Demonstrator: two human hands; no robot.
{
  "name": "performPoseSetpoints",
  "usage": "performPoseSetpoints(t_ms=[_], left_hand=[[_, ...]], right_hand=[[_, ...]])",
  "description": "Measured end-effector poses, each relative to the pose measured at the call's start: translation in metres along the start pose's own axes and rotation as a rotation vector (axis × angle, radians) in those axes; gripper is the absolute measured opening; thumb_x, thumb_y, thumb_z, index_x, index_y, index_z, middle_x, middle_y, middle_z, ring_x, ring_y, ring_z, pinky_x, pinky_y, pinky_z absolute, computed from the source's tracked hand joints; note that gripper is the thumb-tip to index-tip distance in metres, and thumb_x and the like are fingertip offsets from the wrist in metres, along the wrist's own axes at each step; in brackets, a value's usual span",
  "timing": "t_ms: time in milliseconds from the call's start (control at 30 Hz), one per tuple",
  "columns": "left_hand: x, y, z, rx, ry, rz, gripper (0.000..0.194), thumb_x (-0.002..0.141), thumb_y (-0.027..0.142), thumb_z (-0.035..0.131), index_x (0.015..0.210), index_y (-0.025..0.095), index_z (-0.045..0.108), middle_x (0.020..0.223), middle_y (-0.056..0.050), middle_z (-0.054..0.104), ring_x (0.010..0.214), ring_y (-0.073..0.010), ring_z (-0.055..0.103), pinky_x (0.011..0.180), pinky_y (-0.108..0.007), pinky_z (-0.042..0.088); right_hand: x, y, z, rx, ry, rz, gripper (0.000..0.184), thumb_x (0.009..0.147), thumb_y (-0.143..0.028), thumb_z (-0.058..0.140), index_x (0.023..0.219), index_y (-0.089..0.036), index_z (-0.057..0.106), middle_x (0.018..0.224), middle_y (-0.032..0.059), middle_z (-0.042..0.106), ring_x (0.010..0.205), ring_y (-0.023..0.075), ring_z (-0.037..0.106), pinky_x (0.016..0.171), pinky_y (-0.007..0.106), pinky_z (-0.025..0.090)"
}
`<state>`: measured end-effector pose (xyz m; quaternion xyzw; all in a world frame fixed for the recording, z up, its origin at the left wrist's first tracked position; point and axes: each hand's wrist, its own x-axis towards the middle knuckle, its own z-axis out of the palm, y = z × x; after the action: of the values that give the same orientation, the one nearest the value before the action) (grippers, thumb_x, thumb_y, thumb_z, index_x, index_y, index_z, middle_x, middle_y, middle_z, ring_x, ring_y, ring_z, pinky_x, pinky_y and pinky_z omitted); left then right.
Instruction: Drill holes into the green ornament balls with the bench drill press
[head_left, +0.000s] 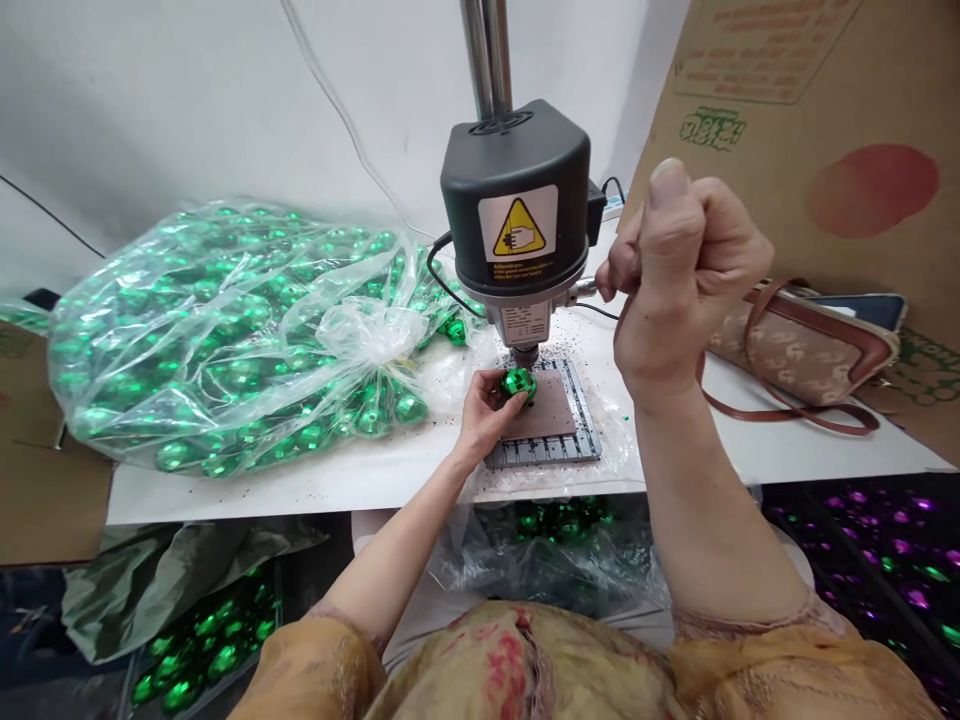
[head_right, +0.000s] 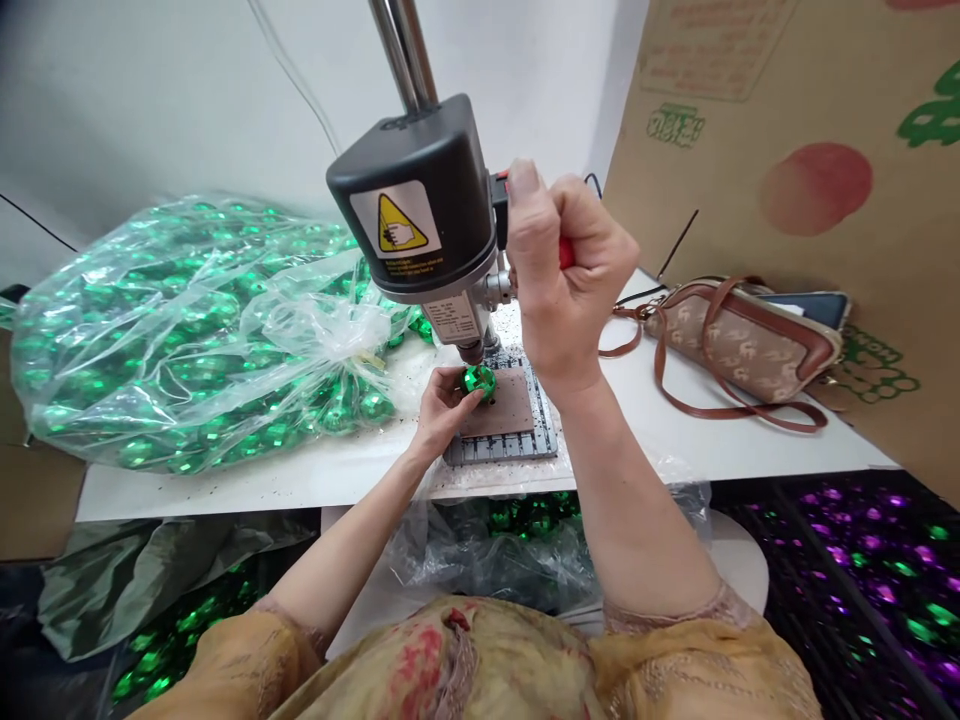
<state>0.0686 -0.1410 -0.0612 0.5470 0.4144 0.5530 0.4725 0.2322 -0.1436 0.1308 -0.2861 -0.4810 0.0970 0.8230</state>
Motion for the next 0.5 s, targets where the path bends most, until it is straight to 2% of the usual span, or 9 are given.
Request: performPoseSetpoints(t_ms=[233,367,500], left_hand=[[-0.006,-0.004,-0.002,0.139,-0.140,0.095,0.059,0.077,0.048,0.090,0.122,0.022,0.063,0.128,-0.012,0.070,0.119,-0.0262,0.070,0.108,-0.046,0.054],[-0.010,-0.006,-0.001,0.184,-0.162,0.145,0.055,0.078,0.049,0.089,0.120,0.023,0.063,0.133,-0.012,0.068,0.131,-0.0294,0.065,0.116,-0.051,0.049],[-0.012,-0.006,0.001,0.175,-0.160,0.102,0.057,0.079,0.047,0.089,0.122,0.023,0.061,0.135,-0.013,0.067,0.132,-0.0298,0.064,0.116,-0.052,0.049]], right_hand=[[-0.001,0.003,-0.001,-0.008,-0.002,-0.003,0.060,0.089,-0.067,0.057,0.065,-0.022,0.026,0.055,-0.0064,0.028,0.049,0.0043,0.030,0.053,0.027,0.030],[-0.003,0.001,-0.002,0.062,0.006,-0.030,0.055,0.092,-0.056,0.061,0.064,-0.022,0.029,0.055,-0.0070,0.028,0.048,0.0034,0.033,0.053,0.027,0.030],[-0.003,0.000,-0.001,0.076,-0.001,-0.039,0.052,0.094,-0.050,0.060,0.063,-0.022,0.029,0.055,-0.0076,0.030,0.048,0.0024,0.034,0.053,0.026,0.031]])
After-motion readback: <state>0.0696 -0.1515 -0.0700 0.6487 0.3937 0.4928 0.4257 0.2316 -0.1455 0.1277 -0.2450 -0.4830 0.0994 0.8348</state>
